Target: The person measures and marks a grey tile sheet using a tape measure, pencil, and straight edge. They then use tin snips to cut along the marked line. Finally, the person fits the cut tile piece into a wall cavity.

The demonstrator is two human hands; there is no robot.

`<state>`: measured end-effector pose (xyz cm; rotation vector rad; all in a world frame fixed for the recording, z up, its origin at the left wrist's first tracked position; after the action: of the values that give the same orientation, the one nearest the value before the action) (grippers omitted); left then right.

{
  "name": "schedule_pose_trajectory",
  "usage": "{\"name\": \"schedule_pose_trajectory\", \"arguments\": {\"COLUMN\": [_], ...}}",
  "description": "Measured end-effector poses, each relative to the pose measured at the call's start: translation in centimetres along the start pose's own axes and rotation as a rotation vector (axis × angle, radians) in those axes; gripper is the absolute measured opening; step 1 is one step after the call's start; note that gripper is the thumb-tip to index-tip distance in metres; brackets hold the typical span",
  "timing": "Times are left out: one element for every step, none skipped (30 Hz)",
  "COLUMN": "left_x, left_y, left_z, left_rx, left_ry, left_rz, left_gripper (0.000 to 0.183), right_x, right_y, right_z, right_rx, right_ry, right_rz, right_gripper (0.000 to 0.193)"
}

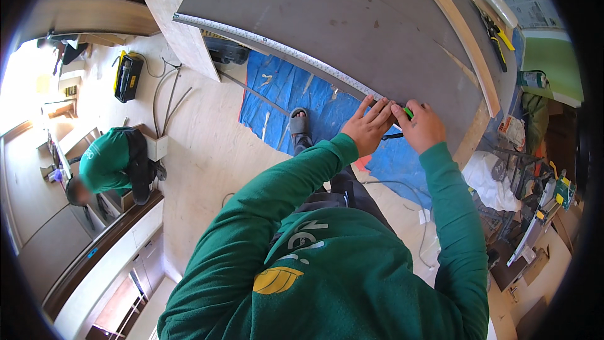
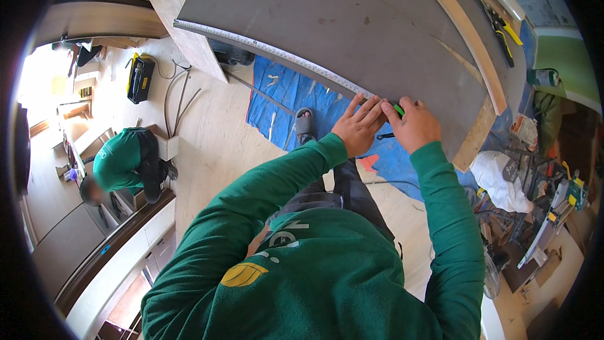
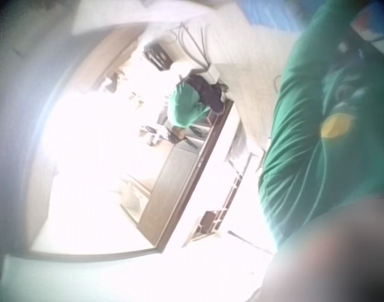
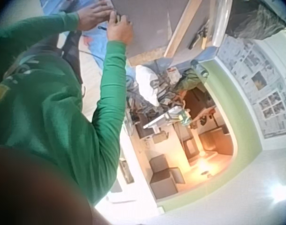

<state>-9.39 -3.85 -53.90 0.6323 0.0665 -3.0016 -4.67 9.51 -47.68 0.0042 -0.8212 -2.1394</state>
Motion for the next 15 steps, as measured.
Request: {"name": "schedule_pose_trajectory", "arguments": {"left_x": [0.01, -0.02, 0.00, -0.03, -0.07, -0.20, -0.30, -0.41, -0.43, -0.44, -0.41, -0.37, -0.34, -0.35, -0.28], "left_y": [0.00, -0.03, -0.03, -0.03, -0.02, 0.02, 0.10, 0.19, 0.24, 0.31, 0.32, 0.30, 0.30, 0.27, 0.25], "left_z": [0.03, 0.01, 0.08, 0.09, 0.06, 0.04, -0.02, -0.06, -0.12, -0.13, -0.18, -0.19, -0.22, -0.25, -0.22], "left_rx": [0.005, 0.018, 0.019, 0.028, 0.041, 0.047, 0.057, 0.061, 0.064, 0.059, 0.057, 0.051, 0.050, 0.050, 0.044], "left_ry": [-0.008, -0.021, -0.016, -0.015, -0.020, -0.019, -0.024, -0.029, -0.032, -0.036, -0.051, -0.039, -0.036, -0.049, -0.028], "left_rz": [-0.001, -0.002, 0.000, 0.002, 0.007, 0.007, 0.012, 0.012, 0.013, 0.011, 0.012, 0.008, 0.008, 0.007, 0.007], "left_gripper": [0.065, 0.065, 0.065, 0.065, 0.066, 0.066, 0.066, 0.067, 0.067, 0.067, 0.067, 0.067, 0.068, 0.068, 0.069], "right_x": [-0.05, -0.11, -0.15, -0.15, -0.12, -0.11, -0.11, -0.13, -0.22, -0.14, -0.14, -0.11, -0.23, -0.30, -0.23], "right_y": [0.03, 0.09, 0.13, 0.14, 0.17, 0.19, 0.20, 0.27, 0.30, 0.42, 0.48, 0.52, 0.58, 0.58, 0.64], "right_z": [-0.01, 0.00, 0.03, 0.04, 0.05, 0.07, 0.00, -0.08, -0.26, -0.13, -0.07, -0.04, -0.12, -0.24, -0.19], "right_rx": [-0.009, -0.021, -0.032, -0.040, -0.045, -0.050, -0.040, -0.030, -0.006, -0.029, -0.041, -0.053, -0.049, -0.043, -0.062], "right_ry": [-0.008, -0.011, -0.015, -0.008, -0.003, 0.001, -0.015, -0.032, -0.052, -0.053, -0.056, -0.069, -0.067, -0.074, -0.088], "right_rz": [-0.001, -0.003, -0.003, -0.003, -0.002, 0.000, 0.000, 0.000, -0.011, 0.002, 0.007, 0.019, 0.010, 0.009, 0.029], "right_gripper": [0.054, 0.053, 0.052, 0.051, 0.050, 0.049, 0.049, 0.048, 0.047, 0.047, 0.047, 0.047, 0.047, 0.047, 0.047]}}
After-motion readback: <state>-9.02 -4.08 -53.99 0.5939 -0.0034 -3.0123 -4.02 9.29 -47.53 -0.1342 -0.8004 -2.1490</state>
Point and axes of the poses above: each hand's wrist, its own y-axis away from the middle knuckle, its own z-axis out of the back of the hand, x = y × z, the point moved 7 cm from there along -y, towards the middle knuckle, and after that the axes turned 15 degrees about x, right-handed, at the moved point
